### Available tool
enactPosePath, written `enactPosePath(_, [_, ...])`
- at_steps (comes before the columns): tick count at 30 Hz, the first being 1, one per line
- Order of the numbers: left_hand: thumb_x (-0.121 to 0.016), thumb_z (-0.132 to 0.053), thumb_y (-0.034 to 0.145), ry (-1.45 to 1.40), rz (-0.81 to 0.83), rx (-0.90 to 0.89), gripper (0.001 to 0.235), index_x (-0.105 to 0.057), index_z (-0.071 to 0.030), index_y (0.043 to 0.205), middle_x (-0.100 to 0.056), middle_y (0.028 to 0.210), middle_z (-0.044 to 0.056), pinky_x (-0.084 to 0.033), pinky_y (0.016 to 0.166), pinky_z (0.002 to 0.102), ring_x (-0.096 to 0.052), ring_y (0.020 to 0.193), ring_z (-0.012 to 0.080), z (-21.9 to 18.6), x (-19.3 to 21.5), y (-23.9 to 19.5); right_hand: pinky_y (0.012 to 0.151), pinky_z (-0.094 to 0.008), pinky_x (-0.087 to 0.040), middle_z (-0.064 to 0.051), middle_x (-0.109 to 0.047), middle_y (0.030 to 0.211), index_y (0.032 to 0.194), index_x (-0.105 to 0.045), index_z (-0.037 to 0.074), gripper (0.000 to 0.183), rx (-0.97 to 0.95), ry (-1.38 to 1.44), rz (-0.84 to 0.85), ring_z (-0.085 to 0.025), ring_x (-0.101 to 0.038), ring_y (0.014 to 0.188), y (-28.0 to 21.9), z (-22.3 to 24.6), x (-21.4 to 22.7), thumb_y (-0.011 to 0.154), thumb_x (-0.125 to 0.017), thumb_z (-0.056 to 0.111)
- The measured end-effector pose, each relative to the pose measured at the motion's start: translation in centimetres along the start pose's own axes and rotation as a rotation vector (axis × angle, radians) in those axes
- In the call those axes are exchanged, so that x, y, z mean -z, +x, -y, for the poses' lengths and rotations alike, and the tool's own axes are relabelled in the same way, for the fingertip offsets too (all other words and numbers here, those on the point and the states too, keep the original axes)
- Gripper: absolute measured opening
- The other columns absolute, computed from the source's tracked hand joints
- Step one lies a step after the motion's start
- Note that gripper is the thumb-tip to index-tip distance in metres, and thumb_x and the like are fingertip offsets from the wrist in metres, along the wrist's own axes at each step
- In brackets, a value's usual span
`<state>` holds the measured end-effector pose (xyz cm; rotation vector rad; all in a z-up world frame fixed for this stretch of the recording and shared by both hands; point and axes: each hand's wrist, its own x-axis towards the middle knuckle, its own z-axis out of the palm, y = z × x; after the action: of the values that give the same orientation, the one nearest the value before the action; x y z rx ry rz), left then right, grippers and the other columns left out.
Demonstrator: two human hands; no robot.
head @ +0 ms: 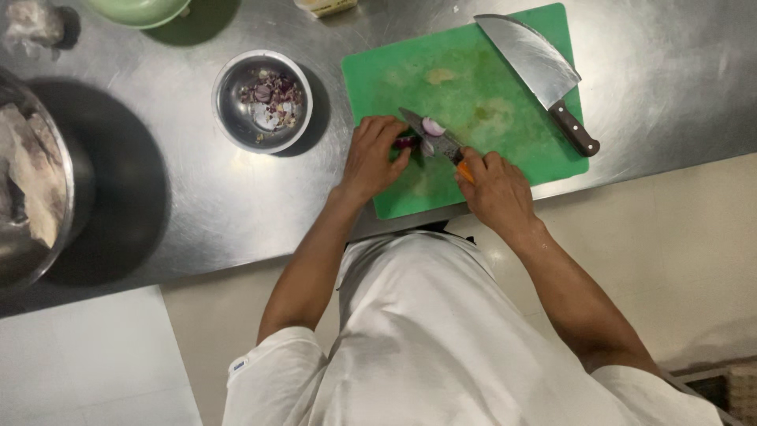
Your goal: The person retrieves a bowl of chopped shallots from a refrigerator, then finely chops shallots and an onion on a green cutting board using a knife. The chopped pieces are transferred into a metal bowl.
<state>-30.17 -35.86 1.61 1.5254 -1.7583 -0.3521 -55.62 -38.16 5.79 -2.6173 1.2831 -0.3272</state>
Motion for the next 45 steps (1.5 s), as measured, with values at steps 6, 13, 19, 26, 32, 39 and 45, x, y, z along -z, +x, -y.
enactPosePath(6, [-0.072, -0.005, 0.075, 0.328, 0.242, -0.374, 0.043, -0.071, -0.011, 0.118, -0.067, 0.121, 0.002, -0.040, 0.099, 0.048, -0.057, 0.118, 0.0293, -2.8, 0.8, 3.4, 0.074, -0.045, -0.050, -0.010, -0.057, 0.090, 0.135, -0.061, 0.014, 0.048, 0.077, -0.008, 0.026, -0.030, -0.061, 0.082, 0.3, 0.2, 1.6, 0.091, -0.076, 0.027])
enactPosePath(13, [-0.066, -0.002, 0.089, 0.171, 0.127, -0.396, 0.034, -0.069, -0.006, 0.123, -0.070, 0.122, 0.007, -0.047, 0.101, 0.042, -0.061, 0.117, 0.0254, 0.0, 1.2, 2.0, 0.076, -0.044, -0.050, -0.011, -0.057, 0.092, 0.135, -0.064, 0.014, 0.046, 0.013, -0.019, -0.007, -0.031, -0.061, 0.083, -0.4, -1.9, 1.3, 0.092, -0.077, 0.026])
enactPosePath(19, [-0.064, -0.004, 0.097, 0.063, 0.231, -0.026, 0.021, -0.070, -0.003, 0.117, -0.072, 0.114, 0.011, -0.049, 0.096, 0.042, -0.063, 0.108, 0.0298, 2.5, -1.1, 2.0, 0.078, -0.045, -0.049, -0.017, -0.058, 0.100, 0.140, -0.061, 0.004, 0.051, -0.087, -0.072, -0.117, -0.034, -0.061, 0.090, -0.3, -4.2, -1.1, 0.096, -0.077, 0.024])
enactPosePath(26, [-0.066, -0.012, 0.100, -0.019, 0.232, 0.079, 0.019, -0.072, -0.005, 0.116, -0.069, 0.111, 0.014, -0.047, 0.097, 0.045, -0.060, 0.107, 0.0338, 0.9, -0.7, 1.6, 0.087, -0.048, -0.049, -0.010, -0.064, 0.110, 0.122, -0.066, 0.006, 0.032, 0.051, 0.162, -0.214, -0.032, -0.062, 0.102, 2.7, -1.4, -4.1, 0.096, -0.079, 0.021])
enactPosePath(32, [-0.076, -0.011, 0.085, -0.105, 0.223, 0.048, 0.032, -0.070, -0.002, 0.115, -0.071, 0.113, 0.014, -0.047, 0.098, 0.045, -0.060, 0.109, 0.0353, 0.8, 0.6, 1.2, 0.078, -0.048, -0.053, -0.016, -0.064, 0.094, 0.099, -0.067, 0.005, 0.023, 0.082, 0.083, -0.040, -0.037, -0.064, 0.091, 5.9, 0.8, -6.6, 0.088, -0.079, 0.021])
enactPosePath(39, [-0.075, -0.004, 0.084, -0.106, 0.186, 0.035, 0.033, -0.070, -0.006, 0.117, -0.072, 0.114, 0.012, -0.048, 0.099, 0.044, -0.062, 0.111, 0.0338, 1.4, -1.2, -0.7, 0.074, -0.044, -0.054, -0.016, -0.070, 0.095, 0.108, -0.072, 0.005, 0.015, -0.004, 0.312, 0.003, -0.032, -0.068, 0.083, 7.7, -2.0, -6.9, 0.099, -0.072, 0.016])
enactPosePath(45, [-0.076, -0.004, 0.086, -0.194, 0.158, 0.184, 0.051, -0.058, -0.009, 0.133, -0.054, 0.134, 0.014, -0.053, 0.097, 0.043, -0.062, 0.117, 0.0347, 1.2, -1.2, -1.5, 0.061, -0.027, -0.051, -0.008, -0.070, 0.086, 0.112, -0.065, 0.003, 0.022, -0.409, 1.145, 0.378, -0.013, -0.062, 0.070, 10.9, -2.2, -6.2, 0.092, -0.072, 0.010])
